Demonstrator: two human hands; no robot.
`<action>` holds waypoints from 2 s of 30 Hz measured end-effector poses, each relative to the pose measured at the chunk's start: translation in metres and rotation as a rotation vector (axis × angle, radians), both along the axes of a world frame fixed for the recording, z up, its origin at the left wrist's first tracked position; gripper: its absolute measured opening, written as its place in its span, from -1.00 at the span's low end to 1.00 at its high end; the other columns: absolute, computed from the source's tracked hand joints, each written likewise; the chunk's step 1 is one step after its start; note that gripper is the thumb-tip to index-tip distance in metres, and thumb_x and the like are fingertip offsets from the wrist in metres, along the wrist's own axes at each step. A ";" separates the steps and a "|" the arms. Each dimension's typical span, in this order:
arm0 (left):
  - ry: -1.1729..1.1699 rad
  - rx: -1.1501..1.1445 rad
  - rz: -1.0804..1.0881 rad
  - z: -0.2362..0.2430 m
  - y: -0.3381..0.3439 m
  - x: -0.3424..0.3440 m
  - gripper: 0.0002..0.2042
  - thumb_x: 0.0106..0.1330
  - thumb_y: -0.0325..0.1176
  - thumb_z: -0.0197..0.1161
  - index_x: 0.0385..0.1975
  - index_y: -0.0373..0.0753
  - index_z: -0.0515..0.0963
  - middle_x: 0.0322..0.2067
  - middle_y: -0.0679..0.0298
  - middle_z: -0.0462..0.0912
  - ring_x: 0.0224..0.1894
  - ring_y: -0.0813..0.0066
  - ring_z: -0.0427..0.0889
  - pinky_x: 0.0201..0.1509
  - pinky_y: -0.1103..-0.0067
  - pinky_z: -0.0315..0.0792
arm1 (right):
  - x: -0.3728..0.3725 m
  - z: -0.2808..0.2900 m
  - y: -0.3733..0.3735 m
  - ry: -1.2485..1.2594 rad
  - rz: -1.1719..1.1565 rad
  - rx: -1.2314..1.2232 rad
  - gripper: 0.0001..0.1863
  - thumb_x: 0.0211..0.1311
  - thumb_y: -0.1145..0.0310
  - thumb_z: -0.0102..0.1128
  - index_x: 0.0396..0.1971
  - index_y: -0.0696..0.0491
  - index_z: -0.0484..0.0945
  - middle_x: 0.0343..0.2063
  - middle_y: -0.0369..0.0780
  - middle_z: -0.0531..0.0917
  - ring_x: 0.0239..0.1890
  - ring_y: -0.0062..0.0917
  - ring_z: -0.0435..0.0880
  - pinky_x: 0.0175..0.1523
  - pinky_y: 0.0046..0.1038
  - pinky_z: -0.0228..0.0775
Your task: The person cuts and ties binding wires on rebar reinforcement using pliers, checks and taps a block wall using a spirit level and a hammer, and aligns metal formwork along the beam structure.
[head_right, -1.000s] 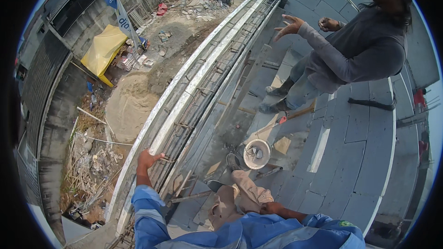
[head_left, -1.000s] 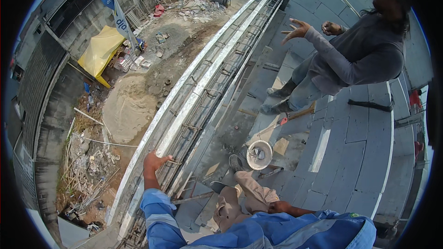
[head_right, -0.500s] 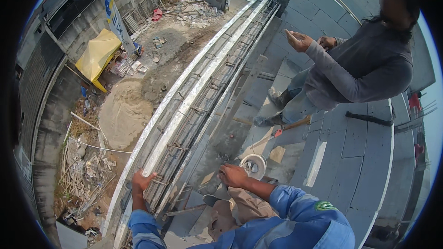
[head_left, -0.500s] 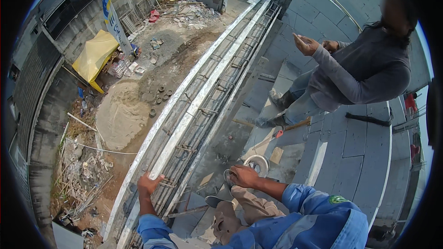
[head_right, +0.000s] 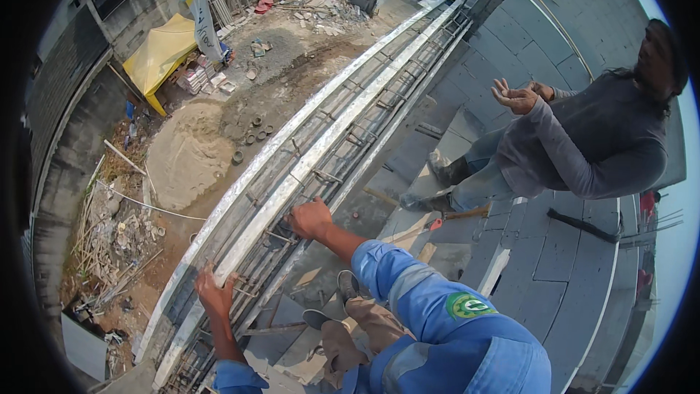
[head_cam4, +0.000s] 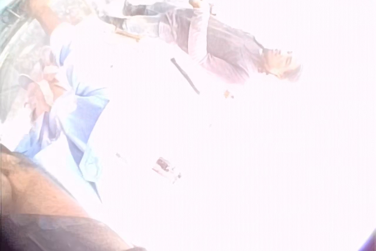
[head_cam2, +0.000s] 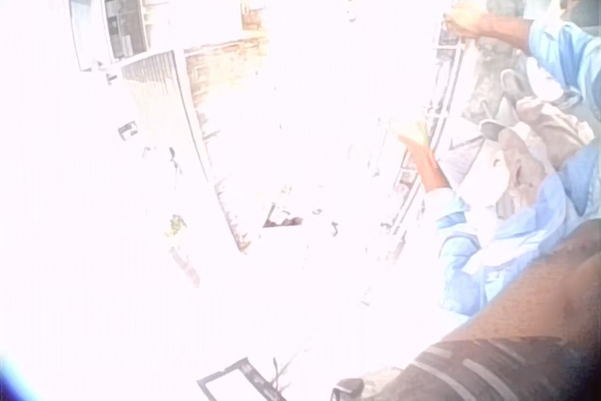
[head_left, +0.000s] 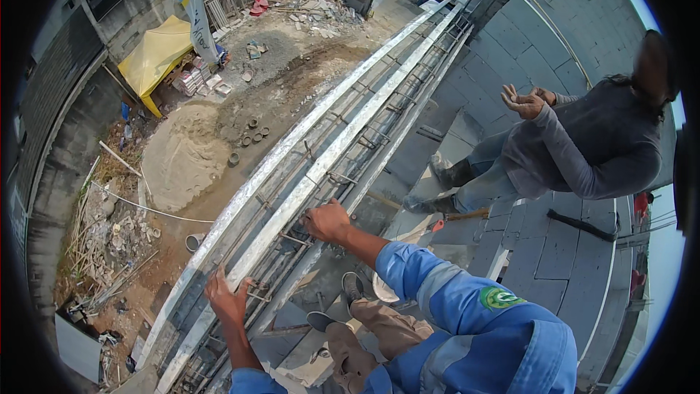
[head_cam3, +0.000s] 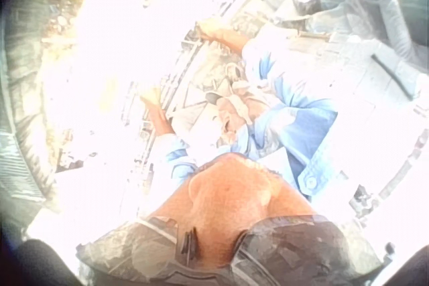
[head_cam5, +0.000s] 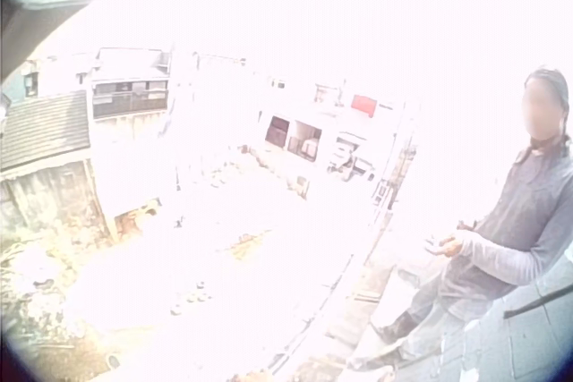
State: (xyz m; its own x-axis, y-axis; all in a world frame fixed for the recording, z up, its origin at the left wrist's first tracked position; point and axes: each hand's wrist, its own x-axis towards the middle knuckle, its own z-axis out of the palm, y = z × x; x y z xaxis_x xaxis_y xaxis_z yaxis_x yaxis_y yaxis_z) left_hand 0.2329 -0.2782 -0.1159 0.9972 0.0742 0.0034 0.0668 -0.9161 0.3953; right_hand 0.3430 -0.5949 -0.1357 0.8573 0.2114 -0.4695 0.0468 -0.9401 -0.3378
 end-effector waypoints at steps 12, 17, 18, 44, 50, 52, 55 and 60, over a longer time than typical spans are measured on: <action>0.146 0.077 0.328 -0.028 -0.050 -0.099 -0.40 0.24 0.23 0.10 -0.21 -0.33 0.56 -0.27 0.02 0.60 -0.14 0.01 0.55 0.07 0.16 0.32 | 0.003 0.024 0.002 0.110 0.151 -0.090 -0.02 0.02 -0.60 -0.28 -0.40 0.14 0.66 -0.54 -0.06 0.66 -0.34 -0.19 0.65 0.18 -0.14 0.23; 0.077 0.175 0.057 -0.014 -0.042 -0.099 -0.27 -0.05 0.36 0.28 -0.24 -0.31 0.55 -0.30 0.09 0.62 -0.17 0.07 0.58 -0.01 0.21 0.39 | 0.001 0.034 0.006 0.124 0.131 -0.129 -0.02 0.05 -0.59 -0.32 -0.39 0.12 0.66 -0.58 -0.08 0.64 -0.36 -0.23 0.65 0.22 -0.16 0.19; 0.061 0.177 0.050 -0.017 -0.038 -0.098 -0.27 -0.05 0.36 0.28 -0.24 -0.31 0.55 -0.30 0.09 0.62 -0.17 0.07 0.58 -0.01 0.21 0.39 | -0.006 0.028 0.010 0.056 0.117 -0.095 -0.09 0.12 -0.53 -0.29 -0.33 0.10 0.67 -0.53 -0.10 0.66 -0.30 -0.23 0.65 0.22 -0.16 0.19; 0.273 0.061 0.079 -0.037 -0.025 -0.098 -0.26 -0.33 0.31 0.46 -0.34 -0.28 0.57 -0.34 0.12 0.64 -0.21 0.12 0.62 -0.07 0.29 0.47 | -0.044 0.016 0.060 -0.141 -0.016 0.010 -0.49 0.42 -0.05 -0.22 -0.33 -0.01 0.66 -0.44 -0.18 0.69 -0.26 -0.33 0.64 0.05 -0.29 0.28; 0.292 0.030 0.053 -0.021 -0.029 -0.086 -0.27 -0.29 0.30 0.45 -0.32 -0.29 0.57 -0.30 0.10 0.63 -0.19 0.09 0.60 -0.05 0.28 0.45 | -0.041 0.013 0.058 -0.126 -0.015 -0.009 -0.49 0.43 -0.04 -0.23 -0.33 -0.01 0.66 -0.45 -0.19 0.68 -0.25 -0.33 0.63 0.06 -0.31 0.24; 0.334 0.017 0.058 -0.016 -0.027 -0.083 -0.24 -0.27 0.32 0.43 -0.27 -0.31 0.57 -0.26 0.07 0.63 -0.16 0.07 0.61 -0.05 0.27 0.46 | -0.041 0.014 0.061 -0.126 -0.014 -0.012 -0.49 0.43 -0.03 -0.23 -0.33 -0.01 0.66 -0.44 -0.19 0.68 -0.25 -0.33 0.63 0.06 -0.31 0.24; 0.351 -0.001 0.050 -0.008 -0.028 -0.081 -0.22 -0.21 0.32 0.39 -0.21 -0.33 0.57 -0.22 0.03 0.63 -0.13 0.05 0.61 -0.05 0.25 0.47 | -0.041 0.016 0.061 -0.099 -0.027 -0.025 -0.47 0.44 -0.04 -0.26 -0.32 -0.01 0.65 -0.42 -0.16 0.67 -0.23 -0.30 0.62 0.04 -0.27 0.24; 0.279 -0.068 0.098 -0.017 -0.026 -0.086 -0.28 -0.12 0.31 0.36 -0.24 -0.32 0.59 -0.28 0.04 0.62 -0.15 0.03 0.59 -0.02 0.24 0.43 | -0.041 0.021 0.063 -0.145 -0.038 -0.034 -0.53 0.42 0.01 -0.21 -0.23 -0.03 0.67 -0.33 -0.20 0.69 -0.16 -0.35 0.61 0.06 -0.31 0.25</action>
State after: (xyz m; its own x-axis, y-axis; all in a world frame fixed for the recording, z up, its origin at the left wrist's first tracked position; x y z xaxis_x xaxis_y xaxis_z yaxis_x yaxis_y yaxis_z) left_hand 0.1466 -0.3043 -0.1328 0.9471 0.1612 -0.2775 0.2683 -0.8721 0.4092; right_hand 0.3020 -0.5318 -0.1147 0.9236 0.1638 -0.3467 0.0571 -0.9529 -0.2979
